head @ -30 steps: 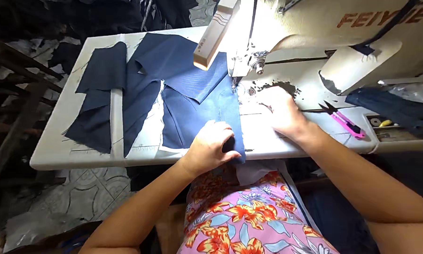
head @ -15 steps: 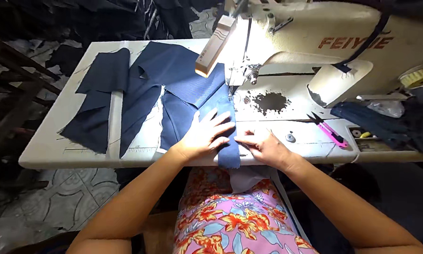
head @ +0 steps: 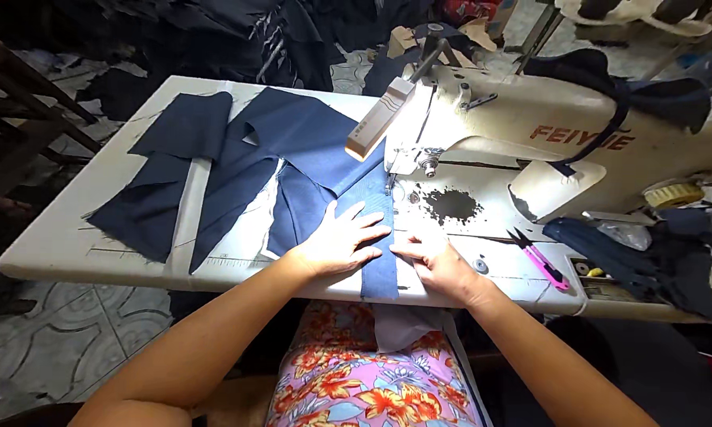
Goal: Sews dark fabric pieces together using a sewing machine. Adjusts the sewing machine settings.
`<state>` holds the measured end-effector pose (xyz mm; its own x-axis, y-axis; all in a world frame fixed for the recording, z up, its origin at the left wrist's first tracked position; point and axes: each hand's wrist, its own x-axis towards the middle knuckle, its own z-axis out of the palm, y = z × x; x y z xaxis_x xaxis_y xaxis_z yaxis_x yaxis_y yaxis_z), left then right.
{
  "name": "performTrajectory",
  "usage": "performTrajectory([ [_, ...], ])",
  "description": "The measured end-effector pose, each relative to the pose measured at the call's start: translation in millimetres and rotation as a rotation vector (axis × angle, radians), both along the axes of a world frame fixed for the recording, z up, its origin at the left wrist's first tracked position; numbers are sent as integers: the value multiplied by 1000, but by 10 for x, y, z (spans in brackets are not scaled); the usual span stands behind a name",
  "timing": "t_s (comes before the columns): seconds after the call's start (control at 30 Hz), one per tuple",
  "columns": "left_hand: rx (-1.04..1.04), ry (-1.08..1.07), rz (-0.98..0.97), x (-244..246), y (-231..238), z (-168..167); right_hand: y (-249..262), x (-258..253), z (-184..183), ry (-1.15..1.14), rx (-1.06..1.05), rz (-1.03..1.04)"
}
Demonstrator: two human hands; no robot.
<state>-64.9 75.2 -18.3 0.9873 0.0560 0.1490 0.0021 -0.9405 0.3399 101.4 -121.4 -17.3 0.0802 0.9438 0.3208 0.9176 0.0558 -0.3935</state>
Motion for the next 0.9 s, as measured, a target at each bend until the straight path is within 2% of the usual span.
performTrajectory([
  [0.27,-10,85,-5,162,190,110,194,103,58,-17,-60,-2],
  [0.4,105,-205,-117,70,-38,82,163,123,30,-13,-38,6],
  [0.47,52,-320,-176,25,-149,48,124,98,19,6,40,-54],
  [0.57,-28,-414,-147,-27,-193,-26,43,31,15,21,165,-164],
  [0.73,-114,-374,-122,-39,-143,-6,-51,-19,-82,-52,147,-171],
  [0.9,-66,-354,-170,-9,-127,13,-53,-28,-56,-82,43,-101],
])
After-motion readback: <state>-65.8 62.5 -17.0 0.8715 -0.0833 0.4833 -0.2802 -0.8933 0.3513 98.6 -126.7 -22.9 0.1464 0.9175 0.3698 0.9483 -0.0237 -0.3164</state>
